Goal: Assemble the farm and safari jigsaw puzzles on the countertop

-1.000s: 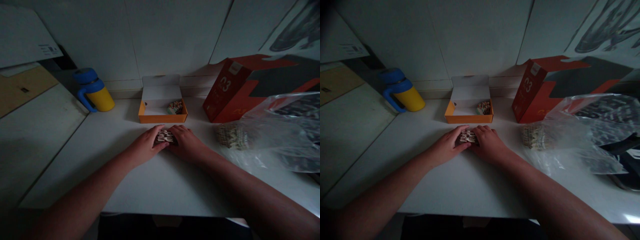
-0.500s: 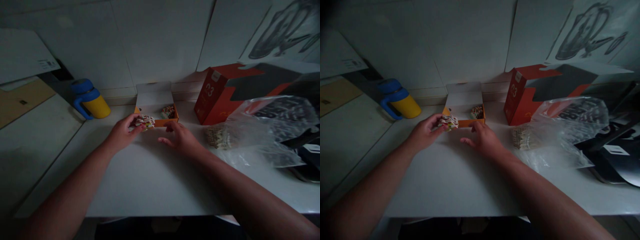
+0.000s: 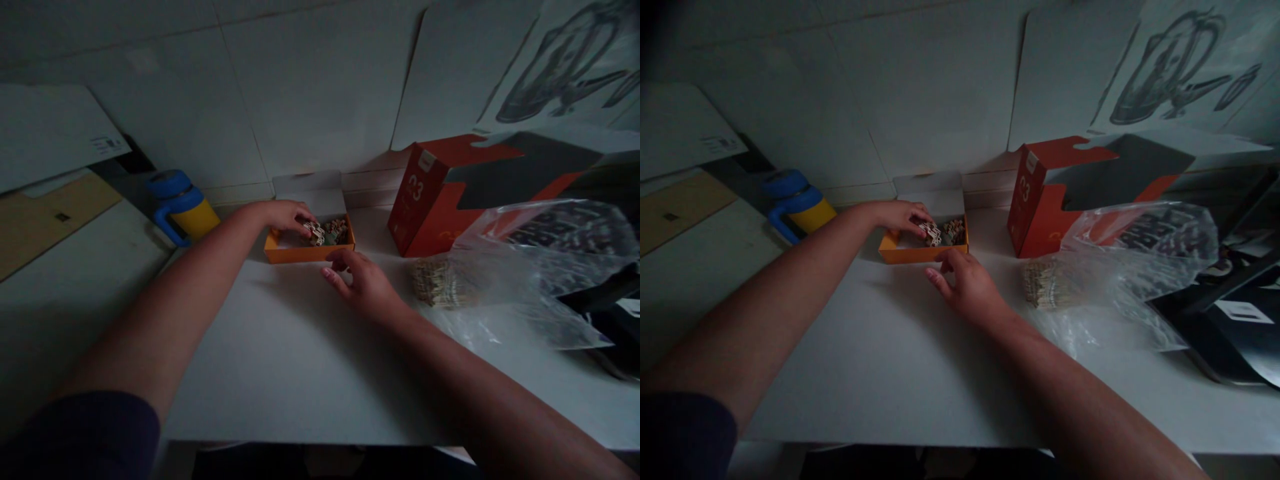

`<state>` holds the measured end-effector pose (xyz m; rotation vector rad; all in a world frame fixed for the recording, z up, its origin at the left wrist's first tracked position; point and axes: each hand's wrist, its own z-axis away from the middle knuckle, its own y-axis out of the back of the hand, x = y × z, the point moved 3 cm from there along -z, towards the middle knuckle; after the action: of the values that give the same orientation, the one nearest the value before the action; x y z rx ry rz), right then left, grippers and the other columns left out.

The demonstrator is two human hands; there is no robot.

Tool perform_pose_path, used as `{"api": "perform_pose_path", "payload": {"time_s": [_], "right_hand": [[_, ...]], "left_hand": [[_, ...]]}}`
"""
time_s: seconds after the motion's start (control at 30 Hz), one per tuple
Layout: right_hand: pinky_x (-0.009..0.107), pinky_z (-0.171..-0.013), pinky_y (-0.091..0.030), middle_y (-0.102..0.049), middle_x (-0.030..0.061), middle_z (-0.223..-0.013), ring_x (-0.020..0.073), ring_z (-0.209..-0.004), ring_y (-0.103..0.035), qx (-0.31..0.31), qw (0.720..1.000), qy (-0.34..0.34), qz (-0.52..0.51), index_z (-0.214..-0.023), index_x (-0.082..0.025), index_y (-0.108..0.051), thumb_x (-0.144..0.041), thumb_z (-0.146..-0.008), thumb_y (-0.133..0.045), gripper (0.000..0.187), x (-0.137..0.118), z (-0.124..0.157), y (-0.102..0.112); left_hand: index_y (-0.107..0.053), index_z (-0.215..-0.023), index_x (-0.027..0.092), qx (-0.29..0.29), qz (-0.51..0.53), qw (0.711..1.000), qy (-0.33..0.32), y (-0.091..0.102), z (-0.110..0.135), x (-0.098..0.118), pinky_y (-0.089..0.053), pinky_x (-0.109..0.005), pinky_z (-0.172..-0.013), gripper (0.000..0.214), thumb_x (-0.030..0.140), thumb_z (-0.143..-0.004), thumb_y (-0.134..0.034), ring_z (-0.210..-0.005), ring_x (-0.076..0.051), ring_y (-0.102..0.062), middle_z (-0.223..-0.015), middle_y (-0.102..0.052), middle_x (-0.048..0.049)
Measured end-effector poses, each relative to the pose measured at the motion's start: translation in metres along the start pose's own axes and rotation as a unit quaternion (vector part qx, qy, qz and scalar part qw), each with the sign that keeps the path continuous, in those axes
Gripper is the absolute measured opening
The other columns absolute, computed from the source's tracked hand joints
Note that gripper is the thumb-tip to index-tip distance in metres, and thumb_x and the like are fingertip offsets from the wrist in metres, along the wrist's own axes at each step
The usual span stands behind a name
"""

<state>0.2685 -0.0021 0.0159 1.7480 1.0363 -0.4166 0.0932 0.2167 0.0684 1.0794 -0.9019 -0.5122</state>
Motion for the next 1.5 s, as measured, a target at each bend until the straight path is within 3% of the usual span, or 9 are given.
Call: {"api": "perform_pose_path", "payload": {"time_s": [0.17, 0.4, 0.5, 0.73, 0.97, 1.07, 1.23, 1.37, 1.5], "right_hand": [[0.035, -0.085, -0.05, -0.073, 0.0084, -0.101, 0.0225, -0.095, -0.068, -0.004, 1.0, -0.003, -0.012, -0.114, -0.02, -0.064, -0.045, -0.103, -0.06, 0.027, 0.0, 0.001, -0.003], [0.033, -0.081, -0.05, -0.072, 0.006, -0.098, 0.0199, -0.09, -0.067, -0.02, 0.999, -0.01, -0.036, -0.109, -0.021, -0.066, -0.042, -0.105, -0.058, 0.023, -0.001, 0.001, -0.005], [0.032, -0.08, -0.049, -0.072, 0.0052, -0.096, 0.0193, -0.089, -0.067, -0.024, 0.999, -0.008, -0.042, -0.107, -0.022, -0.066, -0.042, -0.105, -0.057, 0.022, -0.001, 0.001, -0.005], [0.03, -0.076, -0.048, -0.073, 0.0049, -0.095, 0.018, -0.085, -0.067, -0.035, 0.999, -0.009, -0.039, -0.108, -0.022, -0.066, -0.04, -0.105, -0.057, 0.021, -0.002, 0.001, -0.006], [0.029, -0.075, -0.047, -0.073, 0.0043, -0.094, 0.0175, -0.084, -0.066, -0.038, 0.998, -0.005, -0.043, -0.107, -0.022, -0.067, -0.041, -0.105, -0.056, 0.022, -0.002, 0.002, -0.008], [0.028, -0.075, -0.047, -0.073, 0.0041, -0.094, 0.0169, -0.083, -0.065, -0.04, 0.998, 0.0, -0.045, -0.106, -0.022, -0.066, -0.042, -0.106, -0.055, 0.023, -0.002, 0.003, -0.007], [0.027, -0.068, -0.043, -0.07, 0.0027, -0.086, 0.0153, -0.073, -0.06, -0.053, 0.998, 0.011, -0.036, -0.098, -0.021, -0.066, -0.041, -0.106, -0.054, 0.024, -0.006, 0.002, -0.007], [0.026, -0.063, -0.039, -0.065, 0.001, -0.077, 0.0135, -0.065, -0.054, -0.064, 0.998, 0.018, -0.012, -0.089, -0.02, -0.065, -0.039, -0.106, -0.055, 0.027, -0.008, 0.003, -0.009], [0.026, -0.062, -0.037, -0.063, 0.0005, -0.074, 0.0127, -0.063, -0.052, -0.08, 0.996, 0.035, 0.008, -0.087, -0.018, -0.066, -0.04, -0.107, -0.054, 0.032, -0.009, 0.004, -0.01]], "left_hand": [[-0.066, -0.142, 0.023, -0.075, -0.04, 0.996, 0.006, 0.003, -0.02, -0.001, -0.046, -0.025, -0.101, 0.061, 0.043, -0.084, -0.071, -0.121, -0.023, -0.064, -0.136, -0.072, -0.0074], [-0.067, -0.141, 0.025, -0.131, -0.043, 0.99, -0.003, 0.001, -0.028, 0.007, -0.048, -0.023, -0.09, 0.062, 0.043, -0.082, -0.073, -0.109, -0.021, -0.069, -0.131, -0.076, -0.0049], [-0.068, -0.139, 0.024, -0.125, -0.032, 0.992, 0.003, -0.004, -0.031, 0.009, -0.048, -0.025, -0.09, 0.063, 0.042, -0.079, -0.075, -0.107, -0.022, -0.069, -0.129, -0.076, -0.0053], [-0.065, -0.131, 0.019, 0.01, 0.063, 0.998, 0.02, -0.027, -0.024, 0.004, -0.052, -0.027, -0.083, 0.056, 0.023, -0.076, -0.078, -0.098, -0.02, -0.072, -0.109, -0.079, -0.008], [-0.059, -0.132, 0.018, 0.155, 0.092, 0.981, 0.073, -0.045, 0.007, 0.003, -0.055, -0.033, -0.091, 0.057, 0.021, -0.08, -0.08, -0.112, -0.024, -0.072, -0.123, -0.075, -0.0133], [-0.062, -0.127, 0.018, 0.24, 0.036, 0.967, 0.08, -0.041, 0.034, 0.017, -0.054, -0.037, -0.096, 0.046, 0.026, -0.084, -0.077, -0.115, -0.025, -0.069, -0.128, -0.071, -0.0138], [-0.07, -0.108, 0.02, 0.347, -0.049, 0.936, 0.029, -0.043, 0.096, 0.067, -0.053, -0.033, -0.09, 0.017, 0.029, -0.094, -0.066, -0.098, -0.02, -0.067, -0.108, -0.07, -0.0067], [-0.07, -0.092, 0.019, 0.371, -0.018, 0.928, 0.017, -0.07, 0.134, 0.094, -0.049, -0.027, -0.075, 0.015, 0.029, -0.099, -0.06, -0.079, -0.014, -0.064, -0.09, -0.07, -0.0027], [-0.066, -0.078, 0.018, 0.375, 0.025, 0.925, 0.046, -0.105, 0.147, 0.085, -0.036, -0.025, -0.057, 0.028, 0.034, -0.1, -0.06, -0.056, -0.01, -0.051, -0.065, -0.06, 0.0024]]}}
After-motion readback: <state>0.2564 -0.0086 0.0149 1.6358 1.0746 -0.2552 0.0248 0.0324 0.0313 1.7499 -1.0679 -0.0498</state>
